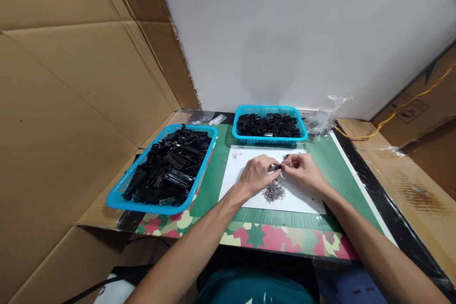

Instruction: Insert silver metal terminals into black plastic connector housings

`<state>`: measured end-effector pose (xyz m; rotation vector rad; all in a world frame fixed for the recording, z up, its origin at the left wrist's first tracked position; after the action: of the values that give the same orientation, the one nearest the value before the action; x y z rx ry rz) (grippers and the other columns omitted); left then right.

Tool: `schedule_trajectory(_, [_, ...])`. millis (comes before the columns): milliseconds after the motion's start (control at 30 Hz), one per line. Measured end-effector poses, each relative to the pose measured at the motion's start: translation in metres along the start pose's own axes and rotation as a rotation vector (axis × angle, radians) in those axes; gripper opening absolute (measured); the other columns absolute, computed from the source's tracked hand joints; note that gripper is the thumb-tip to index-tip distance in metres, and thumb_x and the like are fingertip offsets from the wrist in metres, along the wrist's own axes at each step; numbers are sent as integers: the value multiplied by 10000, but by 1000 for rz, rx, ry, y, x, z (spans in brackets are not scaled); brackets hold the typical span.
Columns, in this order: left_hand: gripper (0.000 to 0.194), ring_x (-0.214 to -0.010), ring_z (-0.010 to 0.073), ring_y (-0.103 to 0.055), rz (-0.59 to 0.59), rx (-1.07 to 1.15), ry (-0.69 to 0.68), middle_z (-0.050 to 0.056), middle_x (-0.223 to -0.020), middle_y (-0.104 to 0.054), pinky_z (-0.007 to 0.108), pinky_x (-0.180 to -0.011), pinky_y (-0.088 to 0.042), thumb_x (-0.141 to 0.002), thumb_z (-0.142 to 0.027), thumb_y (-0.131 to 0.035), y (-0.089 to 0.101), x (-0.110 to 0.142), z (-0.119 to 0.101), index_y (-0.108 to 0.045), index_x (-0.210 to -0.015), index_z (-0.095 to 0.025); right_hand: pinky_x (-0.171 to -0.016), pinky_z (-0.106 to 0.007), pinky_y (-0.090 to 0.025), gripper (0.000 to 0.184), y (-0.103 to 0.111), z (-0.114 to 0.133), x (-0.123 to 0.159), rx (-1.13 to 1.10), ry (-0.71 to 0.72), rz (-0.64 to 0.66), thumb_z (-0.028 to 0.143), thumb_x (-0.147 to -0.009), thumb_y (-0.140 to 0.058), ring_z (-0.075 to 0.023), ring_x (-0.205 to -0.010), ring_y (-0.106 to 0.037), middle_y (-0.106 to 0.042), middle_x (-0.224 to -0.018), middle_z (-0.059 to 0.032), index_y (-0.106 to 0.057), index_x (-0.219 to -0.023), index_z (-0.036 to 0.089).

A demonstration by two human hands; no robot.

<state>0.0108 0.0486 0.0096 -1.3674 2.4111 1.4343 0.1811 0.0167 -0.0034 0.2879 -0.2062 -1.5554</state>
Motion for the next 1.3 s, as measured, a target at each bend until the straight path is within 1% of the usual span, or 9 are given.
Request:
schedule_trajectory(167, [95,-791,185,-694,-3,-12,-14,54,-861,-764,288,-732,-519,-869,-170,-753,-1,1,-2,-783,-959,-158,-541,-236,-318,249,1,0,0,4,5,27,386,-751,-703,-107,-561,-455,-614,-613,-3,-645,-680,154])
schedule_trajectory(433, [92,-809,189,-698,6,-15,-39,48,-880,-769,293,-739,-530,-860,-155,-764,-1,2,0,-779,-950,-165,-533,-245,-283,210,4,7,4,182,140,112,315,-824,-646,-102,-539,-390,-533,-560,29,-675,-692,154])
schedule_trajectory(600, [102,-799,190,-693,8,-11,-42,52,-879,-770,299,-730,-532,-870,-158,-759,-1,1,1,-778,-970,-157,-571,-259,-363,247,9,11,4,309,195,121,317,-903,-622,-134,-582,-502,-688,-660,-24,-790,-831,150])
schedule_trajectory(733, [107,-800,189,-698,-5,1,-31,49,-888,-780,305,-742,-540,-863,-169,-769,-2,0,2,-775,-969,-162,-566,-266,-390,251,13,9,3,356,193,113,329,-932,-633,-149,-586,-547,-735,-703,-37,-806,-874,157])
schedule_trajectory(867, [116,-791,187,-710,-24,6,-10,48,-884,-784,303,-744,-552,-857,-187,-778,-3,0,3,-772,-971,-163,-652,-292,-480,255,19,13,5,407,229,83,297,-964,-601,-192,-693,-660,-796,-848,-69,-815,-938,161])
schedule_trajectory(1000, [115,-780,177,-709,-31,4,8,41,-890,-784,297,-747,-556,-855,-189,-776,-2,-1,3,-773,-969,-174,-687,-315,-517,292,23,18,5,477,302,6,312,-1011,-554,-209,-751,-683,-773,-903,-95,-809,-1026,172])
schedule_trajectory(1100, [110,-780,180,-698,-29,-6,-2,43,-870,-770,302,-749,-549,-876,-202,-758,-1,-1,1,-779,-978,-167,-748,-350,-550,319,27,23,7,550,419,-119,309,-1035,-512,-220,-818,-687,-731,-973,-112,-795,-1114,186])
schedule_trajectory(1200, [110,-785,188,-687,-20,-11,-4,45,-831,-750,304,-750,-539,-884,-213,-755,0,-1,0,-787,-977,-162,-851,-405,-569,299,35,25,11,627,481,-287,328,-1038,-529,-255,-939,-704,-735,-1049,-124,-803,-1057,210])
schedule_trajectory(1300, [104,-791,189,-687,-21,-5,12,47,-835,-752,300,-751,-533,-884,-210,-752,-1,-1,0,-792,-969,-165,-855,-409,-593,228,42,23,16,558,457,-410,351,-1008,-613,-257,-911,-743,-788,-1018,-93,-802,-976,228])
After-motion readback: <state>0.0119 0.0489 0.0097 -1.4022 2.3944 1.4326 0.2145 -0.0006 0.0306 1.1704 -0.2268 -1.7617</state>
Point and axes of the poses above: each hand's wrist, its own x-axis away from the middle knuckle, its own y-axis out of the back of the hand, z = x × y, the point moved 4 cm from there along -x, towards the middle knuckle
